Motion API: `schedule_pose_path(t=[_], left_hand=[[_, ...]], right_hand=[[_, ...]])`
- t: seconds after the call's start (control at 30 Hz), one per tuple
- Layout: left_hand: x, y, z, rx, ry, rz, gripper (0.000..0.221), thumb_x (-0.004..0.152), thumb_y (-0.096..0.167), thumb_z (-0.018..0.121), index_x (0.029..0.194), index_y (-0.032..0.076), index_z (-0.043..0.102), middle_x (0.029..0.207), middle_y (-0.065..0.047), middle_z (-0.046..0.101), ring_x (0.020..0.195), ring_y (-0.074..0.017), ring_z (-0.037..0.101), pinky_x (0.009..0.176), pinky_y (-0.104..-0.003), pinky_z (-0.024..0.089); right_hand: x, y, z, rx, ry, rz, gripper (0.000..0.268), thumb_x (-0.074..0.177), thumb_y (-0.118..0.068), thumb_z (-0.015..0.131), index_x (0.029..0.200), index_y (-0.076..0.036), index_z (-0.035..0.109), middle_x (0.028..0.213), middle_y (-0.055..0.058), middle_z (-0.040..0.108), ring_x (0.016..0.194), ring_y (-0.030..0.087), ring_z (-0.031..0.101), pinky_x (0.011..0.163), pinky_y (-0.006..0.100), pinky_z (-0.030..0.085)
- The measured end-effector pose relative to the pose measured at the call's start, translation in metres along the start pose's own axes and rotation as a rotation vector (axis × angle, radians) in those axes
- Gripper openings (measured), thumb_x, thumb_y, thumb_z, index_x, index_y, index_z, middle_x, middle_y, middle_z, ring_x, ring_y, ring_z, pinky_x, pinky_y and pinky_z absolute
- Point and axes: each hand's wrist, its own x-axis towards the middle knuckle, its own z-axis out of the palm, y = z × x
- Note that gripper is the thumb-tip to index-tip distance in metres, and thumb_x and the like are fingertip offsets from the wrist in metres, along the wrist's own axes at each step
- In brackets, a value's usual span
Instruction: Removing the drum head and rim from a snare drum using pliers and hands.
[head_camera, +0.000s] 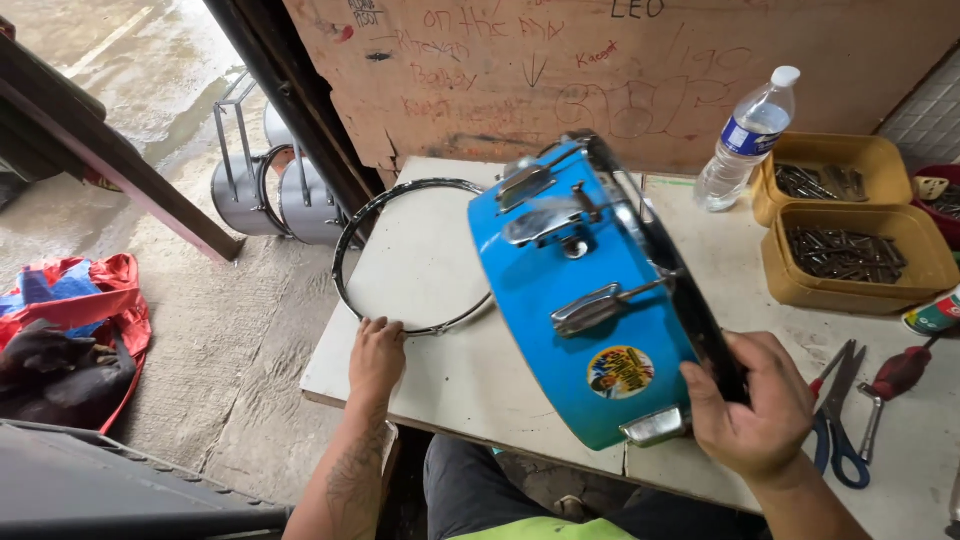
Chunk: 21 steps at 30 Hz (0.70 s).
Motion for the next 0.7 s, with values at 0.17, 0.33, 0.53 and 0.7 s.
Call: schedule_pose_path(t=[0.17, 0.33, 0.53, 0.7], left_hand=[[0.006, -0.019, 0.009, 0.089, 0.036, -0.073, 0.028, 0.099, 0.014, 0.048, 0.106, 0.009, 0.075, 0.129, -0.020, 0.066, 0.127, -0.0456, 0.050, 0.109, -0.050, 0.041], [0.006, -0.017, 0.011, 0.079, -0.106, -0.231, 0.055, 0.094, 0.011, 0.045, 0.149, 0.017, 0.051, 0.158, -0.023, 0.040, 0.149, -0.0459, 0.028, 0.123, -0.052, 0.022], [-0.026, 0.035, -0.034, -0.266, 0.161, -0.350, 0.040, 0.098, 0.023, 0.058, 0.136, 0.011, 0.063, 0.134, -0.017, 0.062, 0.126, -0.0384, 0.052, 0.106, -0.051, 0.042], [-0.077, 0.103, -0.095, -1.060, 0.065, -0.777, 0.019, 0.084, 0.003, 0.061, 0.066, 0.002, 0.054, 0.063, -0.004, 0.048, 0.065, -0.0130, 0.039, 0.053, -0.030, 0.031]], right_hand=[[0.008, 0.019, 0.007, 0.036, -0.127, -0.213, 0.038, 0.094, -0.027, 0.066, 0.109, 0.008, 0.061, 0.085, 0.015, 0.065, 0.068, 0.024, 0.061, 0.053, 0.032, 0.048], [0.014, 0.018, 0.010, 0.167, -0.263, -0.465, 0.040, 0.095, -0.022, 0.065, 0.116, 0.011, 0.054, 0.089, 0.019, 0.065, 0.071, 0.027, 0.064, 0.062, 0.035, 0.059], [-0.006, 0.005, 0.004, 0.256, -0.405, -0.574, 0.031, 0.100, -0.030, 0.063, 0.115, -0.003, 0.060, 0.093, 0.004, 0.063, 0.078, 0.014, 0.058, 0.070, 0.030, 0.056], [-0.021, -0.001, -0.008, 0.237, -0.463, -0.530, 0.018, 0.093, -0.016, 0.068, 0.110, -0.008, 0.068, 0.099, 0.008, 0.063, 0.088, 0.024, 0.058, 0.080, 0.048, 0.055]])
